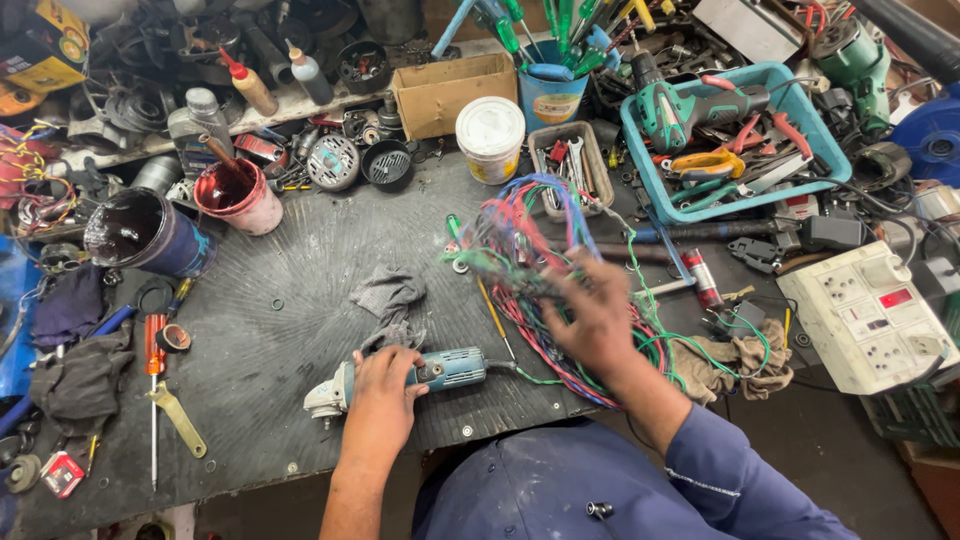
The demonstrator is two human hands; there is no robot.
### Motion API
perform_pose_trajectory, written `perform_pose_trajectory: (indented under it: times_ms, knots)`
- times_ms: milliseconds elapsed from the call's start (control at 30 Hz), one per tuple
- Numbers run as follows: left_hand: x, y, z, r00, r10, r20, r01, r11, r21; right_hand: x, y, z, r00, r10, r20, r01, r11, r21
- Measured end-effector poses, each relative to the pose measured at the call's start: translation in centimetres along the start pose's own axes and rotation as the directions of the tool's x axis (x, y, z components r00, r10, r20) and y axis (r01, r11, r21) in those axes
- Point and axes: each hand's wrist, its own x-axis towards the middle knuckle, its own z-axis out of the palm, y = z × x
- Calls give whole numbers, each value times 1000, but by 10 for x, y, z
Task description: The person disassembles a handheld angle grinder on a cluttered workbench. They use a screwdriver to remove screws, separate the housing, and then use a cordless drill to remove additional fasteners. The person then uses an air blower to clean the internal components before reassembling the tool.
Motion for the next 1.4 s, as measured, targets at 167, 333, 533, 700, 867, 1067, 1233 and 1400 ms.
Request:
perform_pose_trajectory:
  times_ms: [167, 333, 533, 700, 867, 1067, 1233, 1400]
  knots:
    - [4, 5, -3, 998, -23, 59, 21, 999, 32, 5, 32, -13, 977, 207, -49, -213, 946, -243]
    - [7, 7, -5, 990, -59, 125, 47, 994, 97, 1, 41, -11, 858, 497, 132, -484, 867, -118]
    - [9, 5, -8, 976, -90, 201, 48, 978, 205, -5, 35, -16, 860, 509, 19, -507, 853, 126]
    - [17, 5, -12, 956, -95, 277, -10, 936, 353, -22, 35, -26, 887, 412, -210, -395, 911, 120]
    - [22, 9, -13, 933, -120, 341, -29, 915, 402, -27, 48, -29, 878, 411, -245, -433, 901, -38]
    - [17, -3, -15, 961, -28, 275, -36, 973, 226, -14, 40, -34, 942, 245, -230, -317, 875, -366]
    - [7, -1, -19, 989, 11, 149, -21, 997, 70, -25, -8, -37, 986, -5, -169, -12, 995, -101]
    - [2, 5, -41, 990, 88, 113, -69, 984, -165, -30, -51, -18, 961, -146, 235, 71, 951, 303]
